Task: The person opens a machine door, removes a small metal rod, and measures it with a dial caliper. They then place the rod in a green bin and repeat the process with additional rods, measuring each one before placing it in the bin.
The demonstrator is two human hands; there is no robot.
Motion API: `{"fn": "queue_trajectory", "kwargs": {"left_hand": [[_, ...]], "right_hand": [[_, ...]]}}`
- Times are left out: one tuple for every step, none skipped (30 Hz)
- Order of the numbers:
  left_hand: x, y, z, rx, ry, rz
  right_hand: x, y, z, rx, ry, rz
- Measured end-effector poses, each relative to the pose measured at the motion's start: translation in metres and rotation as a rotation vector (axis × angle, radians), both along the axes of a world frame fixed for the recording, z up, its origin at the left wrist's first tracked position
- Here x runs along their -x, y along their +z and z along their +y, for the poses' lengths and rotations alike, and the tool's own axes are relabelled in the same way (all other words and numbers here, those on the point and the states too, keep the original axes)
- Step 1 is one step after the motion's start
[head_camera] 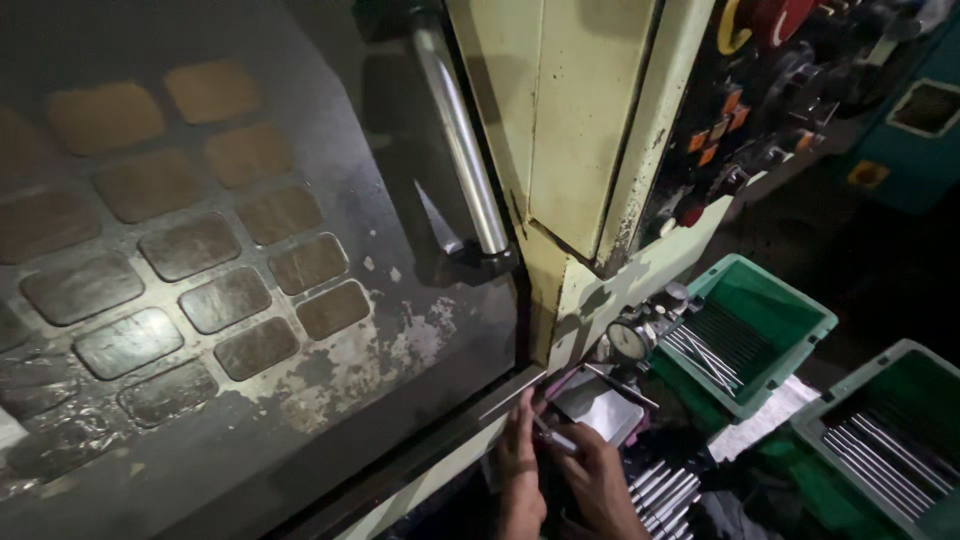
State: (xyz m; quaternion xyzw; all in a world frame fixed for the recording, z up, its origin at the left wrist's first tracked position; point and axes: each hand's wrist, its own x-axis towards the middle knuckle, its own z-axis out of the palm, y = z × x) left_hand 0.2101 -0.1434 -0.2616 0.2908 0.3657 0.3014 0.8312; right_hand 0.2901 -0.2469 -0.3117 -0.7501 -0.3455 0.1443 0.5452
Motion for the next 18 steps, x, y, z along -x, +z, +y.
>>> {"fn": "queue_trajectory", "kwargs": {"left_hand": [[0.001,0.001,0.005,0.152,0.012,0.032],[0.003,0.001,0.009,0.306,0.024,0.064],[0.005,-0.001,0.014,0.329,0.01,-0.04],[0.009,-0.004,0.017,0.351,-0.004,-0.146],[0.011,-0.007,0.02,0.37,-0.021,-0.253],[0.013,-0.011,0.021,0.249,-0.097,-0.064],[0.016,-0.016,0.021,0.125,-0.168,0.126],[0.019,-0.021,0.02,0.001,-0.237,0.318],[0.018,-0.026,0.018,-0.206,-0.258,0.252],[0.017,-0.03,0.013,-0.412,-0.274,0.186],[0.018,-0.034,0.011,-0.618,-0.287,0.119],[0.019,-0.037,0.009,-0.58,-0.272,0.137],[0.02,-0.039,0.008,-0.543,-0.257,0.154],[0.022,-0.039,0.008,-0.505,-0.242,0.172],[0.023,-0.038,0.007,-0.338,-0.198,0.099],[0.026,-0.036,0.006,-0.171,-0.153,0.027],[0.028,-0.031,0.006,-0.008,-0.107,-0.046],[0.029,-0.024,0.008,0.008,-0.088,-0.059]], "right_hand": [[-0.003,0.001,0.0,-0.039,-0.001,0.081],[-0.007,0.004,-0.003,-0.076,-0.001,0.164],[-0.012,0.007,-0.006,-0.111,-0.002,0.247],[-0.018,0.01,-0.008,-0.124,-0.009,0.358],[-0.026,0.015,-0.011,-0.139,-0.018,0.468],[-0.034,0.019,-0.012,-0.155,-0.026,0.574],[-0.04,0.022,-0.014,-0.15,0.035,0.6],[-0.044,0.024,-0.015,-0.143,0.096,0.629],[-0.046,0.025,-0.015,-0.133,0.157,0.659],[-0.045,0.026,-0.013,-0.122,0.155,0.595],[-0.042,0.025,-0.012,-0.112,0.153,0.528],[-0.039,0.026,-0.011,-0.101,0.151,0.461],[-0.035,0.027,-0.009,-0.138,0.136,0.511],[-0.03,0.029,-0.01,-0.175,0.121,0.563],[-0.025,0.032,-0.01,-0.21,0.105,0.616],[-0.023,0.037,-0.007,-0.247,0.094,0.644],[-0.022,0.043,-0.004,-0.285,0.083,0.671],[-0.02,0.051,-0.001,-0.326,0.072,0.696]]}}
